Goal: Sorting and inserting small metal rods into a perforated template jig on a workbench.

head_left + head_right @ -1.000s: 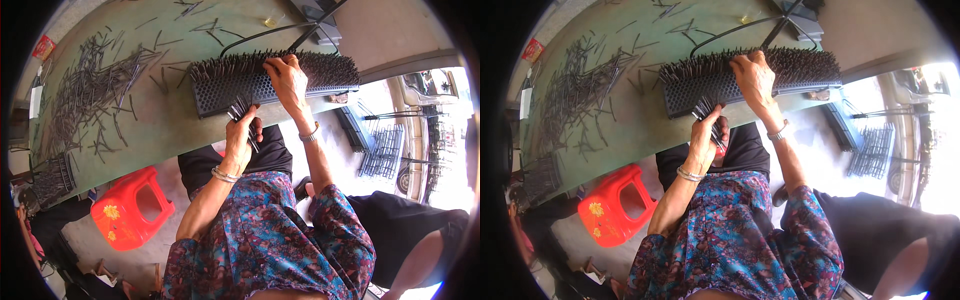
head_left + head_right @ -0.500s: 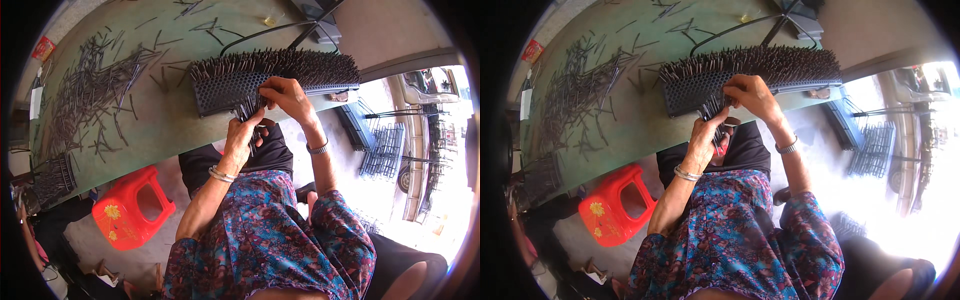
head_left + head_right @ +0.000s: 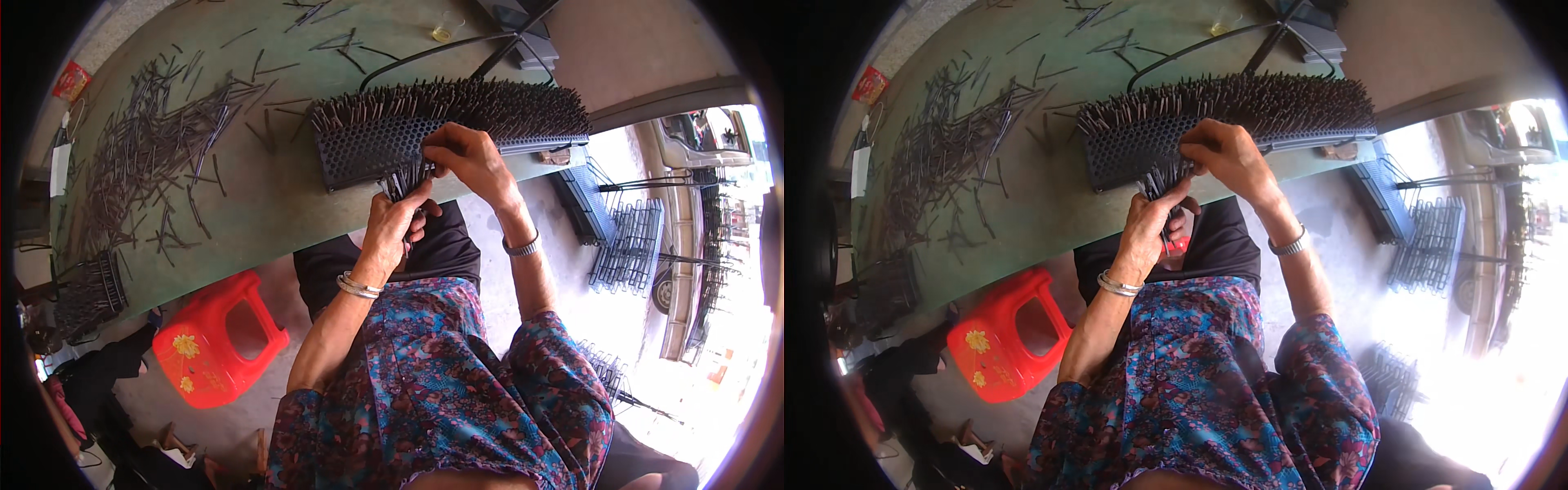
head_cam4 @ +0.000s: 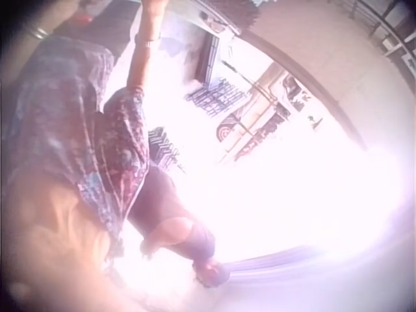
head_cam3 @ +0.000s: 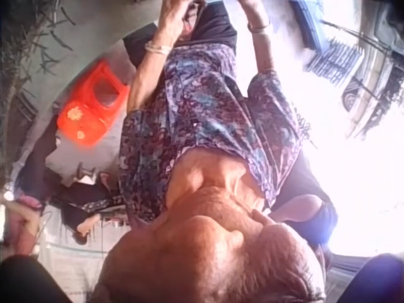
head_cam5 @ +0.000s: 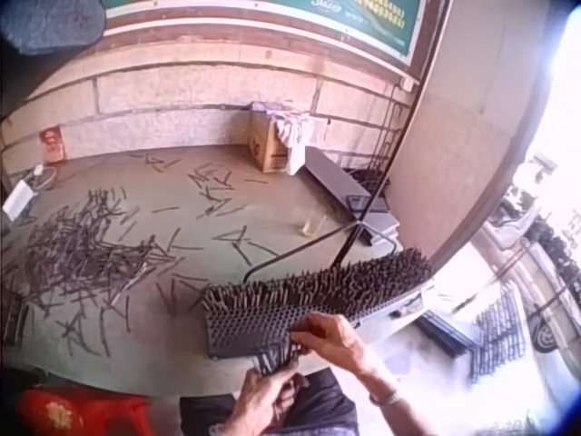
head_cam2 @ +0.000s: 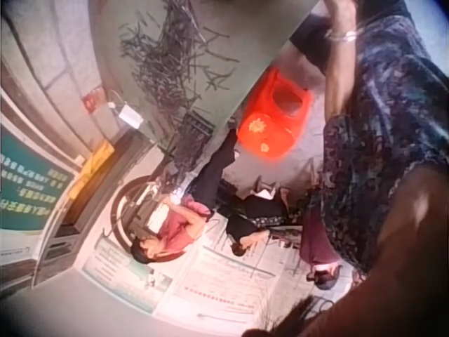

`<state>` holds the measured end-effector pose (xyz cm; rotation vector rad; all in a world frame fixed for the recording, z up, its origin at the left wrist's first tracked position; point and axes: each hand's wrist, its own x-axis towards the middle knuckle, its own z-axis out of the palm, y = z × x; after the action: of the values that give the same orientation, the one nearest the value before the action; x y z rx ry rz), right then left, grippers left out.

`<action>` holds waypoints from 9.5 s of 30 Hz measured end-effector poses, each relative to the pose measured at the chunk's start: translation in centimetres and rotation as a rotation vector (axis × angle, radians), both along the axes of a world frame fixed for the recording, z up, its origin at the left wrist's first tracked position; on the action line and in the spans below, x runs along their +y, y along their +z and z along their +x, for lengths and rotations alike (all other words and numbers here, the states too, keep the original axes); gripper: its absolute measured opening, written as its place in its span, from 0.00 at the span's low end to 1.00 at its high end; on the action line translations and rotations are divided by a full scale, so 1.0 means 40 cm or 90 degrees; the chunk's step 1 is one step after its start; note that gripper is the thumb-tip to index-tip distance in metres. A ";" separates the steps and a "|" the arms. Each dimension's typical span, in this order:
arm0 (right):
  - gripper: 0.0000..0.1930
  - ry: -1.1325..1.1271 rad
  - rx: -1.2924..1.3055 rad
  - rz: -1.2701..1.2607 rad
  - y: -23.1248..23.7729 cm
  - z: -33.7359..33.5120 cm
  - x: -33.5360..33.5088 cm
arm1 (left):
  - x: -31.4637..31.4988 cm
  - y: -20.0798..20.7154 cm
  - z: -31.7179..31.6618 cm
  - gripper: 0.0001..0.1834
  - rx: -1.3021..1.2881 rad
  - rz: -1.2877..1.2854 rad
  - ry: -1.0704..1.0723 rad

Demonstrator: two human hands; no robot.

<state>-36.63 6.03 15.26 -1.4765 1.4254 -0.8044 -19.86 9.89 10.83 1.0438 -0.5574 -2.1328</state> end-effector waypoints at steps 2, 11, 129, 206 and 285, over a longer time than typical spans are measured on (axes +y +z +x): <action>0.08 0.011 -0.011 0.012 0.014 -0.002 -0.001 | 0.000 -0.006 -0.001 0.13 0.010 -0.007 0.003; 0.04 -0.258 0.066 -0.266 0.036 0.008 -0.023 | -0.019 -0.051 -0.008 0.18 0.139 0.060 0.061; 0.06 -0.269 0.404 -0.416 -0.064 -0.118 -0.066 | 0.017 -0.088 -0.064 0.12 0.142 0.125 0.120; 0.05 -0.341 0.128 -0.245 -0.003 -0.152 0.003 | 0.006 -0.042 -0.070 0.18 0.129 0.065 -0.005; 0.04 -0.336 0.243 -0.364 -0.042 -0.177 0.043 | 0.006 -0.069 -0.085 0.16 0.059 0.077 0.071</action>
<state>-43.72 7.76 13.60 -1.7620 2.0335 -1.3989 -23.26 10.14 8.08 1.0108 -0.3224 -2.1250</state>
